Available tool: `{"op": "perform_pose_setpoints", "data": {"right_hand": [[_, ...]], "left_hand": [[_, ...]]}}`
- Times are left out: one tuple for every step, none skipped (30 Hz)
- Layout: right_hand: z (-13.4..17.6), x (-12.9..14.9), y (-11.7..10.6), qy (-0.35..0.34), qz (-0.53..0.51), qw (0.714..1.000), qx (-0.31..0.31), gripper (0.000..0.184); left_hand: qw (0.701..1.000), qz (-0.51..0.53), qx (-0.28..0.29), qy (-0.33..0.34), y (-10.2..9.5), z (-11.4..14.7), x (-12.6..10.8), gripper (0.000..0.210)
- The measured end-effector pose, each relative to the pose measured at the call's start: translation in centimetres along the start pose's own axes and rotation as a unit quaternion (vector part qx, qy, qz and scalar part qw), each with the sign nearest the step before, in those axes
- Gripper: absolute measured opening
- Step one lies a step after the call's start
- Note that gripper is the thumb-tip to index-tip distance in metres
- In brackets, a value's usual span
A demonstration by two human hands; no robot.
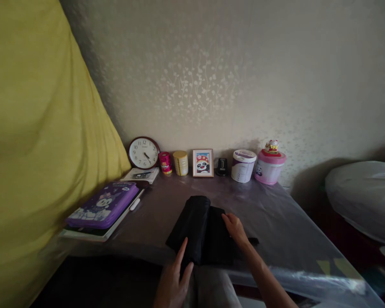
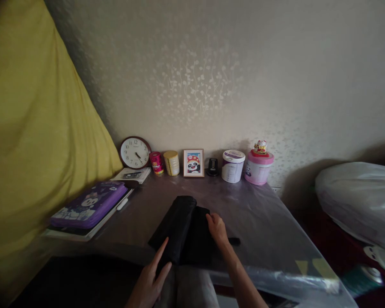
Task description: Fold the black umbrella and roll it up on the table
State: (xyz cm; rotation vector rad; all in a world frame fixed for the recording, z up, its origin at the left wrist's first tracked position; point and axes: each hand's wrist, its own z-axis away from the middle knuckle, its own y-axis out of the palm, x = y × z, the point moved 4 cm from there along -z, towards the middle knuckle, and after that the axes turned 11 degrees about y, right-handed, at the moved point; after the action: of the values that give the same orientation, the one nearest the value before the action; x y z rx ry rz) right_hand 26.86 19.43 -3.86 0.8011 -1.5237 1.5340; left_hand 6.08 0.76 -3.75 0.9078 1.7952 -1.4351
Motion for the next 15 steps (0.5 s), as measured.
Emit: {"op": "perform_pose_setpoints", "data": {"right_hand": [[-0.1, 0.1, -0.1, -0.010, -0.002, 1.000, -0.006, 0.030], [-0.1, 0.1, -0.2, -0.020, -0.005, 1.000, -0.011, 0.030], [-0.1, 0.2, -0.4, -0.028, -0.010, 0.999, -0.014, 0.032], [-0.1, 0.3, -0.5, -0.035, -0.014, 0.999, -0.017, 0.034], [-0.1, 0.4, -0.7, -0.039, -0.020, 0.999, -0.017, 0.036], [0.0, 0.6, -0.8, -0.044, -0.025, 0.999, -0.017, 0.038], [0.0, 0.8, -0.8, -0.048, -0.030, 0.998, -0.014, 0.041], [0.1, 1.1, -0.9, -0.051, -0.036, 0.998, -0.012, 0.043], [0.1, 1.3, -0.9, -0.055, -0.041, 0.998, -0.009, 0.044], [0.2, 1.7, -0.8, -0.058, -0.047, 0.997, -0.008, 0.046], [0.2, 2.0, -0.8, -0.060, -0.052, 0.997, -0.005, 0.047], [0.2, 2.3, -0.6, -0.061, -0.057, 0.997, -0.003, 0.048], [0.2, 2.7, -0.5, -0.060, -0.062, 0.996, 0.001, 0.049], [0.2, 3.0, -0.3, -0.059, -0.066, 0.996, 0.005, 0.050], [0.3, 3.4, 0.0, -0.057, -0.069, 0.996, 0.010, 0.050]], "left_hand": [[1.000, 0.007, 0.001, 0.000, 0.0, 0.0, 0.0, 0.059], [1.000, 0.016, 0.003, -0.005, 0.1, 0.0, 0.1, 0.059], [1.000, 0.026, 0.008, -0.015, 0.1, 0.0, 0.2, 0.059], [0.999, 0.035, 0.013, -0.027, 0.2, 0.0, 0.3, 0.059], [0.998, 0.044, 0.020, -0.039, 0.2, 0.0, 0.4, 0.060], [0.997, 0.049, 0.025, -0.046, 0.3, 0.0, 0.5, 0.060], [0.997, 0.050, 0.027, -0.047, 0.3, 0.0, 0.5, 0.060], [0.998, 0.047, 0.024, -0.041, 0.2, 0.0, 0.5, 0.060], [0.999, 0.040, 0.019, -0.030, 0.1, 0.0, 0.4, 0.059], [0.999, 0.032, 0.014, -0.018, 0.0, 0.0, 0.4, 0.058], [1.000, 0.024, 0.010, -0.008, 0.0, -0.1, 0.3, 0.057], [1.000, 0.018, 0.009, 0.000, 0.0, -0.1, 0.3, 0.056], [1.000, 0.014, 0.012, 0.005, 0.0, -0.1, 0.3, 0.056], [1.000, 0.011, 0.014, 0.009, 0.0, -0.1, 0.3, 0.056], [1.000, 0.008, 0.018, 0.012, 0.0, -0.1, 0.2, 0.057]]}}
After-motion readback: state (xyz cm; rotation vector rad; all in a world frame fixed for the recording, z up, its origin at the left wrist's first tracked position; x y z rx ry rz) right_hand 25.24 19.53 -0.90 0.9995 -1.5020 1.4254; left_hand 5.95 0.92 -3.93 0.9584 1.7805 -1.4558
